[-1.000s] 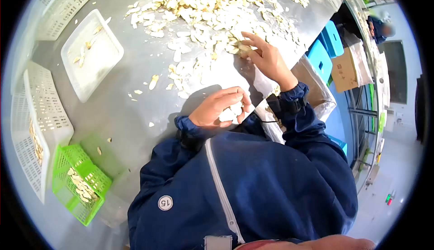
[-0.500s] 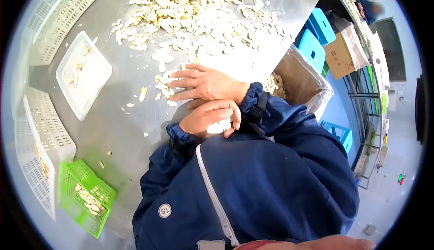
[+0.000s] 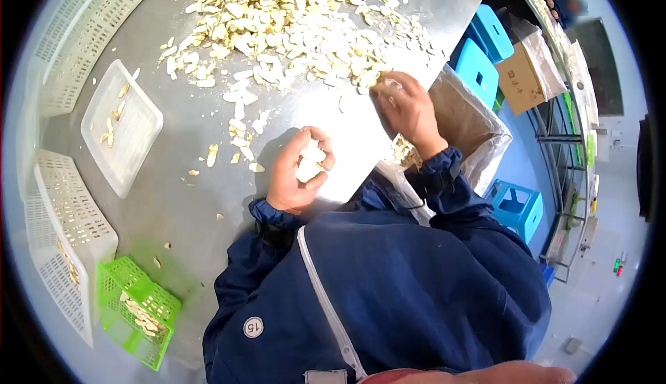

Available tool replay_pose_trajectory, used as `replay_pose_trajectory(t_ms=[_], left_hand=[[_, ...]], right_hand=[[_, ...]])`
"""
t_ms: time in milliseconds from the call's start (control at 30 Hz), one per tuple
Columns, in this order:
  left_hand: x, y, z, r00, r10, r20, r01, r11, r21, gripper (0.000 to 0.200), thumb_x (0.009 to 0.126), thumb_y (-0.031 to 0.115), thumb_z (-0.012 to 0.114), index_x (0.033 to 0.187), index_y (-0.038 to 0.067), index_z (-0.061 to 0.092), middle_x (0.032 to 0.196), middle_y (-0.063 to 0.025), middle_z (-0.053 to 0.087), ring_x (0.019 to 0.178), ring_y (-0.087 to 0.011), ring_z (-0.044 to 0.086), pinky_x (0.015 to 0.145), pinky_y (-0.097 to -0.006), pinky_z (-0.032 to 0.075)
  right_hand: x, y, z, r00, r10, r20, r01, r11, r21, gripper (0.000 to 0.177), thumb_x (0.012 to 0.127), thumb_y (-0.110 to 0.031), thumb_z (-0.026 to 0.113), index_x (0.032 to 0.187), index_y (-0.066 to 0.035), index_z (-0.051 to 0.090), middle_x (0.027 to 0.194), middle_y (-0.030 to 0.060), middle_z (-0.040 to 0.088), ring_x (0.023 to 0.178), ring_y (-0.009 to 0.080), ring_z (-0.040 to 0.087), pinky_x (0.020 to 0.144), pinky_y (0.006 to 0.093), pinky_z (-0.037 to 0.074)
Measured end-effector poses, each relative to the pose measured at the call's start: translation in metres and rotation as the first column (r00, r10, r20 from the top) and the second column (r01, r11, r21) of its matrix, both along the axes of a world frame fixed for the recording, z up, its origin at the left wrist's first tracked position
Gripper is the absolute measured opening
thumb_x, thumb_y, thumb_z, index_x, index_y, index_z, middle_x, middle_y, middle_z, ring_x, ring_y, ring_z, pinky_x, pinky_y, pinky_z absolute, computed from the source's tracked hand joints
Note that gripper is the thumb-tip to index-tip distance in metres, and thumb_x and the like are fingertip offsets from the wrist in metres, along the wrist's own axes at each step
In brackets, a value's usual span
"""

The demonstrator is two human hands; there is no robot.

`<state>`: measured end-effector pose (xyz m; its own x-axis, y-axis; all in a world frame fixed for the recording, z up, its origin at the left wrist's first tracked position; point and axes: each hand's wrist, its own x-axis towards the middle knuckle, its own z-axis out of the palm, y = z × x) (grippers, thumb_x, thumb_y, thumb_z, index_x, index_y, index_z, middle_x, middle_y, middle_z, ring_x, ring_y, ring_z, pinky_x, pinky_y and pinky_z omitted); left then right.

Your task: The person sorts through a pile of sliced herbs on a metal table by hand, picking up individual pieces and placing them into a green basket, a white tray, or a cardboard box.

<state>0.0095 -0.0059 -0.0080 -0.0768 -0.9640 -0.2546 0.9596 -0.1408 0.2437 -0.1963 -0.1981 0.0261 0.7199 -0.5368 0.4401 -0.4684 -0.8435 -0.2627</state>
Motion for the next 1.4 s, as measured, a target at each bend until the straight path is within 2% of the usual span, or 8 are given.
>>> replay_pose_trajectory(t_ms=[300, 467, 600, 733, 800, 900, 1133, 1400], left_hand=[[0.001, 0.000, 0.001, 1.000, -0.006, 0.017, 0.006, 1.000, -0.021, 0.024, 0.112, 0.032, 0.051, 0.113, 0.009, 0.060, 0.102, -0.0057, 0.061, 0.080, -0.0131, 0.058, 0.041, -0.0186, 0.040], [0.000, 0.000, 0.000, 1.000, -0.006, 0.016, 0.006, 1.000, -0.028, 0.025, 0.112, 0.032, 0.052, 0.112, 0.009, 0.060, 0.102, -0.0062, 0.061, 0.081, -0.0133, 0.059, 0.041, -0.0186, 0.041], [-0.001, -0.001, 0.002, 0.999, -0.005, 0.043, 0.006, 1.000, -0.028, 0.026, 0.111, 0.032, 0.052, 0.111, 0.007, 0.059, 0.099, -0.0077, 0.062, 0.077, -0.0128, 0.059, 0.041, -0.0189, 0.041], [0.002, 0.003, 0.005, 0.919, -0.056, 0.391, 0.121, 0.982, -0.144, 0.030, 0.111, 0.033, 0.050, 0.107, 0.004, 0.057, 0.095, -0.0105, 0.062, 0.068, -0.0113, 0.057, 0.040, -0.0195, 0.038], [0.001, 0.003, 0.016, 0.915, -0.131, 0.382, 0.204, 0.967, -0.155, 0.034, 0.112, 0.033, 0.045, 0.106, 0.002, 0.056, 0.088, -0.0139, 0.062, 0.056, -0.0096, 0.050, 0.040, -0.0197, 0.035], [0.005, 0.004, 0.027, 0.841, -0.152, 0.519, 0.293, 0.935, -0.201, 0.034, 0.112, 0.032, 0.043, 0.107, 0.000, 0.056, 0.083, -0.0148, 0.062, 0.049, -0.0085, 0.044, 0.040, -0.0196, 0.035], [0.003, 0.006, 0.026, 0.921, -0.281, 0.270, 0.335, 0.925, -0.177, 0.031, 0.113, 0.027, 0.042, 0.110, 0.000, 0.058, 0.083, -0.0140, 0.063, 0.048, -0.0073, 0.045, 0.041, -0.0201, 0.036], [-0.003, 0.008, 0.032, 0.896, -0.320, 0.307, 0.370, 0.922, -0.118, 0.030, 0.112, 0.025, 0.042, 0.108, 0.001, 0.060, 0.079, -0.0097, 0.063, 0.049, -0.0058, 0.047, 0.042, -0.0191, 0.037]], right_hand=[[0.030, -0.004, -0.002, 0.994, -0.077, 0.074, 0.068, 0.991, 0.117, 0.029, 0.091, -0.010, 0.072, 0.119, -0.012, 0.075, 0.118, 0.0122, 0.074, 0.109, 0.0350, 0.068, 0.095, 0.0434, 0.055], [0.001, -0.009, 0.012, 0.915, -0.404, 0.011, 0.365, 0.837, 0.407, 0.033, 0.098, -0.011, 0.065, 0.130, -0.012, 0.071, 0.119, 0.0153, 0.074, 0.108, 0.0350, 0.070, 0.096, 0.0423, 0.056], [0.006, -0.003, 0.006, 0.952, -0.305, 0.018, 0.297, 0.939, 0.174, 0.035, 0.096, -0.015, 0.069, 0.130, -0.015, 0.072, 0.125, 0.0140, 0.073, 0.115, 0.0338, 0.068, 0.100, 0.0424, 0.054], [0.055, 0.015, 0.007, 0.983, 0.175, 0.052, -0.180, 0.975, 0.129, 0.039, 0.094, -0.024, 0.075, 0.132, -0.018, 0.072, 0.139, 0.0108, 0.066, 0.130, 0.0355, 0.060, 0.107, 0.0461, 0.050], [0.080, 0.026, 0.017, 0.945, 0.326, -0.024, -0.322, 0.940, 0.109, 0.045, 0.093, -0.030, 0.076, 0.136, -0.019, 0.070, 0.147, 0.0119, 0.060, 0.139, 0.0381, 0.052, 0.113, 0.0499, 0.045], [0.101, 0.027, 0.015, 0.944, 0.326, -0.058, -0.320, 0.944, 0.083, 0.045, 0.092, -0.029, 0.077, 0.136, -0.020, 0.070, 0.148, 0.0096, 0.060, 0.141, 0.0366, 0.051, 0.115, 0.0489, 0.044], [0.048, -0.025, -0.004, 0.992, 0.063, -0.108, -0.057, 0.997, 0.053, 0.030, 0.087, -0.013, 0.074, 0.117, -0.014, 0.079, 0.122, 0.0110, 0.074, 0.121, 0.0333, 0.065, 0.106, 0.0461, 0.049], [0.105, -0.036, 0.009, 0.984, -0.069, -0.165, 0.052, 0.993, -0.106, 0.037, 0.099, -0.032, 0.069, 0.134, -0.023, 0.071, 0.147, 0.0139, 0.061, 0.141, 0.0379, 0.050, 0.115, 0.0493, 0.042]])
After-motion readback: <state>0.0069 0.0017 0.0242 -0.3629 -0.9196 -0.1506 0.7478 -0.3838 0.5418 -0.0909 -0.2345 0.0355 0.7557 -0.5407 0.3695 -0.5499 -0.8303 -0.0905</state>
